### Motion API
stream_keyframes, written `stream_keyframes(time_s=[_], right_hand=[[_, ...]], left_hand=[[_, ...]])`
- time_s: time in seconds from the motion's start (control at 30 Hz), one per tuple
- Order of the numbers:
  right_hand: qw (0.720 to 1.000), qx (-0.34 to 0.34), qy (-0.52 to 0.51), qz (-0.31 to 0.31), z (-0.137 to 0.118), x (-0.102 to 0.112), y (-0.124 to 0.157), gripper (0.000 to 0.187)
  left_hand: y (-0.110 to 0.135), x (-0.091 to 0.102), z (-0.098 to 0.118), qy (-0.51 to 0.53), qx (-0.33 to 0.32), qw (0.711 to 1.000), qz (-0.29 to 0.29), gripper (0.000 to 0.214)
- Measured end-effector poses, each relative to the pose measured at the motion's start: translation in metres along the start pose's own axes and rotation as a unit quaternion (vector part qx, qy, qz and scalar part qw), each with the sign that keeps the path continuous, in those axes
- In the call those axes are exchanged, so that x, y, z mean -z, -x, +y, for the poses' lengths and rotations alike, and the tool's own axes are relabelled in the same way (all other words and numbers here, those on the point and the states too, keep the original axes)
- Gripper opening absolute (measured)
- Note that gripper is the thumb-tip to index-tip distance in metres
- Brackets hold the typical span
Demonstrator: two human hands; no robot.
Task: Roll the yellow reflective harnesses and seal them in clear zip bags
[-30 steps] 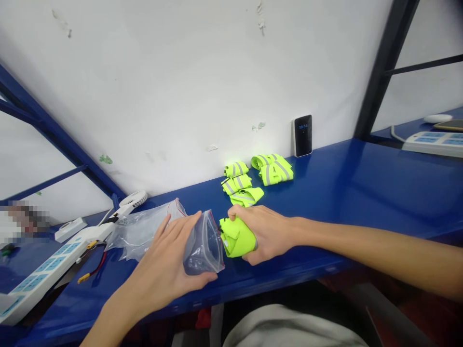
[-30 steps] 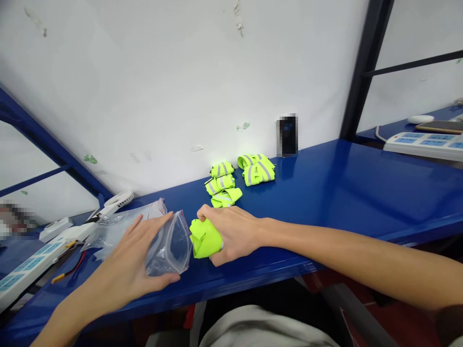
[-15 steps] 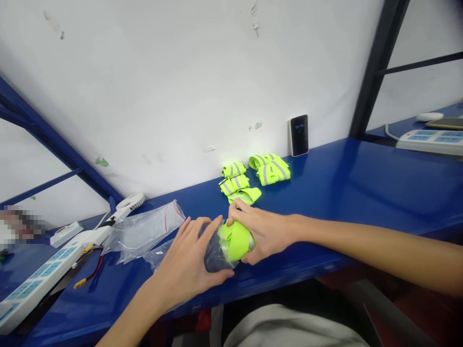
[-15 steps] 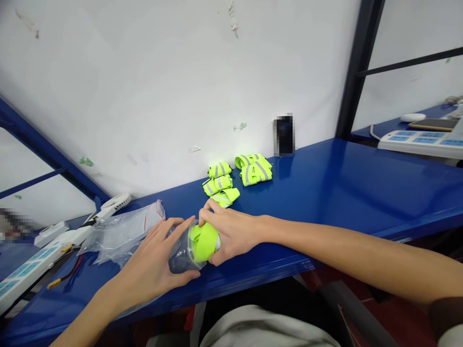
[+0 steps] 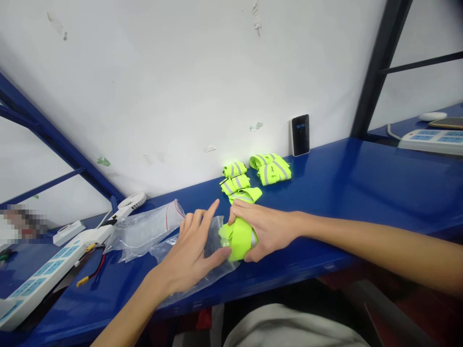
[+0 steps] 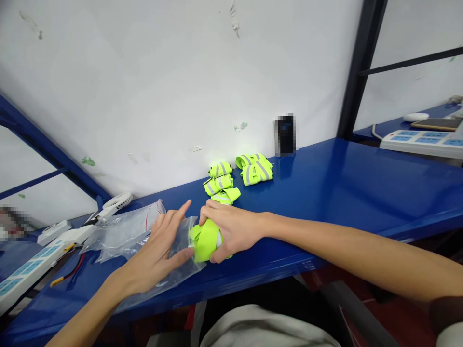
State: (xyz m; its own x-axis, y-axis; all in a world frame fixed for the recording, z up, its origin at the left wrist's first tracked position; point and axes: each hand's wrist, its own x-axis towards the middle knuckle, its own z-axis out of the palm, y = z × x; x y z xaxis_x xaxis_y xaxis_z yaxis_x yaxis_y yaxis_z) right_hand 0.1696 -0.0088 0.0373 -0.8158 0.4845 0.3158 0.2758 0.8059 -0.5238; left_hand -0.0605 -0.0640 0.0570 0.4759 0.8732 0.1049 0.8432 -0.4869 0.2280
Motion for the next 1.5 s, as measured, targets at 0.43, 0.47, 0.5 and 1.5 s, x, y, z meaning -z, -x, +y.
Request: stream_keyframes(time_s=[0.43, 0.47, 0.5, 1.5], right_hand=[[0.998, 0.046, 0.015, 0.051, 0.004, -0.004, 0.001, 0.063], [0.997, 0.046, 0.023, 0.058, 0.005, -0.005, 0.001, 0.063], [0.996, 0.048, 0.031, 0.065, 0.005, -0.006, 0.001, 0.063], [0.977, 0.162, 0.127, 0.049, 0.009, -0.001, 0.002, 0.076]], left_hand=[[-0.004, -0.006, -0.004, 0.01, -0.09, 0.996, -0.003, 0.067], [-0.005, -0.005, -0.003, 0.014, -0.094, 0.995, -0.002, 0.066], [-0.006, -0.004, -0.003, 0.022, -0.092, 0.996, -0.002, 0.065], [-0.03, -0.006, 0.007, 0.267, -0.016, 0.963, -0.042, 0.036]])
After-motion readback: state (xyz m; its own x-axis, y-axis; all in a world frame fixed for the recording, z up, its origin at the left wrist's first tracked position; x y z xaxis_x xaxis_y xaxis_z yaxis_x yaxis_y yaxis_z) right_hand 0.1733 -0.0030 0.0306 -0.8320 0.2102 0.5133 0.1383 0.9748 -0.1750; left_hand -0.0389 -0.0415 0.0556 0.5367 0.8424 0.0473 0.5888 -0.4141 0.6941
